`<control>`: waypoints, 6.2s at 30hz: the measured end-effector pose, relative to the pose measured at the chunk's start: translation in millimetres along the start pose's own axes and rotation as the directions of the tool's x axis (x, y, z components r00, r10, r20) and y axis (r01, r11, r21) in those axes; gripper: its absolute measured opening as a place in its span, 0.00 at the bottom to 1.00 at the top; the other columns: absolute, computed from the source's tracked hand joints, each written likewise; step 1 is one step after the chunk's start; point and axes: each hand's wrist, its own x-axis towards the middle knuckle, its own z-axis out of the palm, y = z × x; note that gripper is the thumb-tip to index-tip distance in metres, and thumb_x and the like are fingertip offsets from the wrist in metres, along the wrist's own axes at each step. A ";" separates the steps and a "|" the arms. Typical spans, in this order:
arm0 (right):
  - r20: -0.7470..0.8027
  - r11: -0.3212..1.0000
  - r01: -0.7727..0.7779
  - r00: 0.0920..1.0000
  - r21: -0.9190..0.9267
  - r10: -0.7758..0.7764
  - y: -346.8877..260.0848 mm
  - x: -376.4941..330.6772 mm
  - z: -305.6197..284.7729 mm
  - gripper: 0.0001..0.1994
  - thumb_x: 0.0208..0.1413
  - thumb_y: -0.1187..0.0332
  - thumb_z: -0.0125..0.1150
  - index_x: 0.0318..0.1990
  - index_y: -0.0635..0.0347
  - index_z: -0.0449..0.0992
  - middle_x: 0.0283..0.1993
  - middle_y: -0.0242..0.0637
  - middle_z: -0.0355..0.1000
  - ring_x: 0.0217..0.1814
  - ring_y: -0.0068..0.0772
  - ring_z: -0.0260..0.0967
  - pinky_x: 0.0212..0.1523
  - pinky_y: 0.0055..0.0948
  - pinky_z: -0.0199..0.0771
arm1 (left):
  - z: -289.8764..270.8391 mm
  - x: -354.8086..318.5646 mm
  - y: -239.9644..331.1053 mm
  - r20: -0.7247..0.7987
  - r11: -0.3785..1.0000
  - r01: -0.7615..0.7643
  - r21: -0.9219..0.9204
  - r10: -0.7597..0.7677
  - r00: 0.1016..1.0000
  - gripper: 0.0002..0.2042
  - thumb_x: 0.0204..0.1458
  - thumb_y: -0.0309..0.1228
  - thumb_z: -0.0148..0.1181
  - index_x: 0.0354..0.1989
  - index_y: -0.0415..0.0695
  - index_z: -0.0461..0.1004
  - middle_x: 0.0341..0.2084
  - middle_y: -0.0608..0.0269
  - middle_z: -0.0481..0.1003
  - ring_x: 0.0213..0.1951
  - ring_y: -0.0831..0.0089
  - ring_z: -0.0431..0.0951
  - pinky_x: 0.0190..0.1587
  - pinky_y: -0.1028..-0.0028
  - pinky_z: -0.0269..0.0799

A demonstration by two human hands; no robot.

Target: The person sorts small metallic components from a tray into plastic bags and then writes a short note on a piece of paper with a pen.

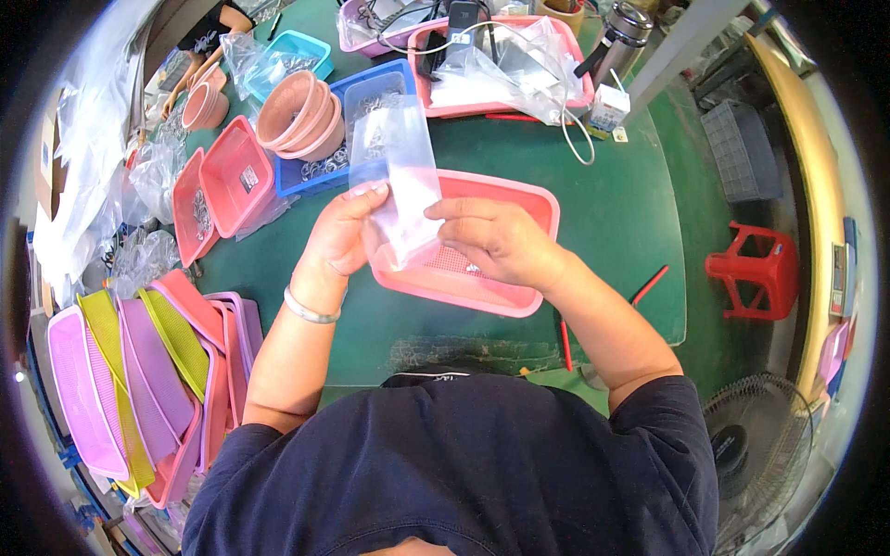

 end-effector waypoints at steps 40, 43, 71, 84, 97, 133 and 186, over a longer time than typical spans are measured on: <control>0.234 0.522 -0.788 0.602 0.326 0.764 -51.0 -93.7 147.9 0.17 0.54 0.57 0.57 0.22 0.62 0.74 0.17 0.27 0.66 0.20 0.17 0.60 0.23 0.23 0.63 | -53.2 -156.4 -60.6 0.745 -0.206 -0.718 0.665 0.132 0.653 0.06 0.37 0.23 0.58 0.20 0.43 0.66 0.43 0.67 0.73 0.26 0.67 0.72 0.28 0.70 0.71; 0.345 0.694 -0.708 0.625 -0.129 0.701 -38.3 -95.8 117.3 0.15 0.50 0.57 0.60 0.26 0.61 0.75 0.20 0.33 0.69 0.22 0.27 0.64 0.27 0.29 0.66 | -57.5 -159.4 -65.8 0.732 -0.163 -0.716 0.679 0.079 0.676 0.07 0.36 0.21 0.56 0.18 0.43 0.63 0.43 0.65 0.74 0.24 0.67 0.73 0.25 0.70 0.71; 0.298 0.738 -0.312 0.768 -0.599 0.567 78.6 -80.2 64.0 0.22 0.37 0.76 0.64 0.45 0.48 0.75 0.55 0.44 0.58 0.55 0.49 0.60 0.52 0.38 0.66 | -54.2 -140.9 -110.6 0.244 0.141 -0.328 0.934 0.419 0.874 0.07 0.44 0.19 0.56 0.32 0.40 0.75 0.25 0.59 0.67 0.24 0.67 0.69 0.28 0.73 0.65; 0.120 0.342 -0.788 0.460 0.512 0.880 56.9 -51.3 49.0 0.11 0.39 0.85 0.54 0.32 0.61 0.70 0.38 0.36 0.70 0.17 0.19 0.62 0.14 0.18 0.62 | -57.7 -137.5 -113.2 0.215 0.156 -0.293 0.943 0.386 0.897 0.07 0.44 0.19 0.56 0.31 0.41 0.76 0.26 0.59 0.66 0.29 0.66 0.70 0.32 0.72 0.67; 0.433 -0.009 -0.810 0.303 0.586 0.849 -45.5 -49.2 152.3 0.17 0.46 0.80 0.50 0.47 0.70 0.66 0.35 0.41 0.69 0.39 0.30 0.68 0.34 0.26 0.70 | -52.6 -148.1 -116.6 0.438 0.052 -0.475 0.878 0.312 0.843 0.12 0.39 0.16 0.54 0.33 0.41 0.76 0.31 0.56 0.66 0.34 0.62 0.70 0.36 0.70 0.68; 0.138 0.514 -0.395 0.676 -0.762 0.724 49.6 -71.7 92.4 0.16 0.44 0.73 0.53 0.43 0.52 0.73 0.45 0.46 0.69 0.45 0.49 0.68 0.47 0.41 0.69 | -75.2 -149.2 -88.7 0.374 0.073 -0.433 0.898 0.390 0.842 0.09 0.40 0.16 0.54 0.31 0.41 0.76 0.39 0.53 0.66 0.40 0.62 0.72 0.42 0.71 0.69; -0.245 0.467 -0.458 0.860 -0.756 0.447 206.3 -84.7 -51.0 0.26 0.44 0.79 0.46 0.56 0.60 0.63 0.59 0.51 0.59 0.55 0.50 0.63 0.56 0.37 0.63 | -52.7 -117.2 -43.7 0.402 -0.320 -0.267 0.909 0.503 0.765 0.11 0.45 0.17 0.49 0.39 0.38 0.70 0.42 0.48 0.69 0.34 0.60 0.72 0.38 0.70 0.71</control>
